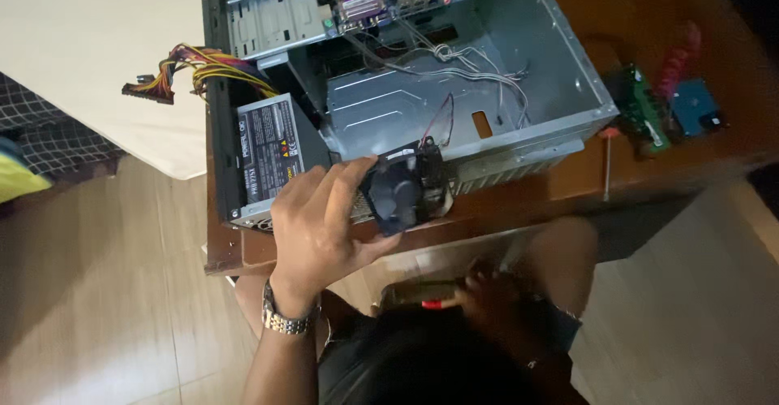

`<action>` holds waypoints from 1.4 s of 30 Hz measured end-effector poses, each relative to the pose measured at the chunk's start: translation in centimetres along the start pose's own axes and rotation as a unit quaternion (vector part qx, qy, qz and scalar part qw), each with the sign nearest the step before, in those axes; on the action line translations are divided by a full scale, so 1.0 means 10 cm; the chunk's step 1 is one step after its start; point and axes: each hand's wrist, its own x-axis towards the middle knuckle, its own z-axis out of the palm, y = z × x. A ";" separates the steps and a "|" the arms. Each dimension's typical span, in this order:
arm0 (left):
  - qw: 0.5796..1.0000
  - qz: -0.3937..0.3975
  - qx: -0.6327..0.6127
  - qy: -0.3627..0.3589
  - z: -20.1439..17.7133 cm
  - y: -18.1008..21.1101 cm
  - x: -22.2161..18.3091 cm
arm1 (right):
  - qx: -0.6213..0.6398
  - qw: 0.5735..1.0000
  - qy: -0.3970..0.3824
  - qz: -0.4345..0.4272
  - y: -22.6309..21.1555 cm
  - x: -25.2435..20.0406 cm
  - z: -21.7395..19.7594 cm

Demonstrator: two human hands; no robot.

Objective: The person cleans a computer case fan using a brush and then attaches the fan to the back of a computer chassis using a screwdriver and a screw.

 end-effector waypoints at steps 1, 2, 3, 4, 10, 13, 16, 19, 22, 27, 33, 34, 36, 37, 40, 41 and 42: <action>1.000 0.004 0.008 0.006 0.01 0.00 0.00 | 0.003 0.998 0.043 -0.046 0.03 0.04 0.03; 1.000 0.008 0.015 0.011 0.01 0.01 0.01 | 0.008 0.992 0.086 -0.090 0.05 0.06 0.05; 1.000 0.007 0.015 0.008 0.01 0.02 0.00 | 0.011 0.992 0.084 -0.091 -0.01 0.08 -0.07; 1.000 0.007 0.018 0.017 0.03 0.02 0.01 | 0.032 0.996 0.054 -0.059 -0.07 0.12 -0.19; 1.000 0.000 0.007 0.026 0.04 0.05 0.04 | 0.076 0.992 0.036 -0.098 0.11 0.28 0.39; 1.000 -0.002 0.011 0.029 0.04 0.04 0.03 | 0.078 0.992 0.039 -0.087 0.08 0.27 0.28; 0.999 -0.004 0.019 0.030 0.05 0.05 0.03 | 0.119 0.990 -0.071 -0.031 0.03 0.21 -0.01; 0.999 -0.004 0.021 0.029 0.07 0.05 0.03 | 0.126 0.988 -0.084 -0.023 -0.03 0.15 -0.34; 1.000 -0.005 0.013 0.023 0.03 0.08 0.04 | 0.139 0.987 0.057 -0.062 -0.13 0.09 -0.47; 1.000 0.000 0.013 0.027 0.02 0.10 0.02 | 0.240 0.943 0.222 -0.060 -0.45 -0.18 -2.60; 0.999 -0.011 0.030 0.029 -0.01 0.06 0.03 | 0.020 0.885 0.372 -0.279 -0.43 0.06 -4.13; 0.999 -0.011 0.023 0.025 -0.03 0.06 0.02 | 0.002 0.876 0.375 -0.303 -0.46 0.11 -4.26; 0.999 -0.012 0.016 0.025 -0.04 0.05 0.02 | -0.020 0.866 0.377 -0.328 -0.51 0.17 -4.40; 1.000 0.000 0.012 0.027 -0.05 0.04 0.02 | -0.043 0.873 0.373 -0.313 -0.51 0.17 -4.42; 1.000 0.005 0.009 0.027 -0.06 0.02 0.01 | 0.044 0.868 0.376 -0.321 -0.56 -0.03 -4.36; 1.000 0.002 0.012 0.021 -0.05 0.01 0.01 | 0.157 0.846 0.381 -0.338 -0.58 -0.12 -4.33; 1.000 0.004 0.009 0.025 -0.06 0.00 0.01 | 0.152 0.847 0.381 -0.337 -0.59 -0.11 -4.36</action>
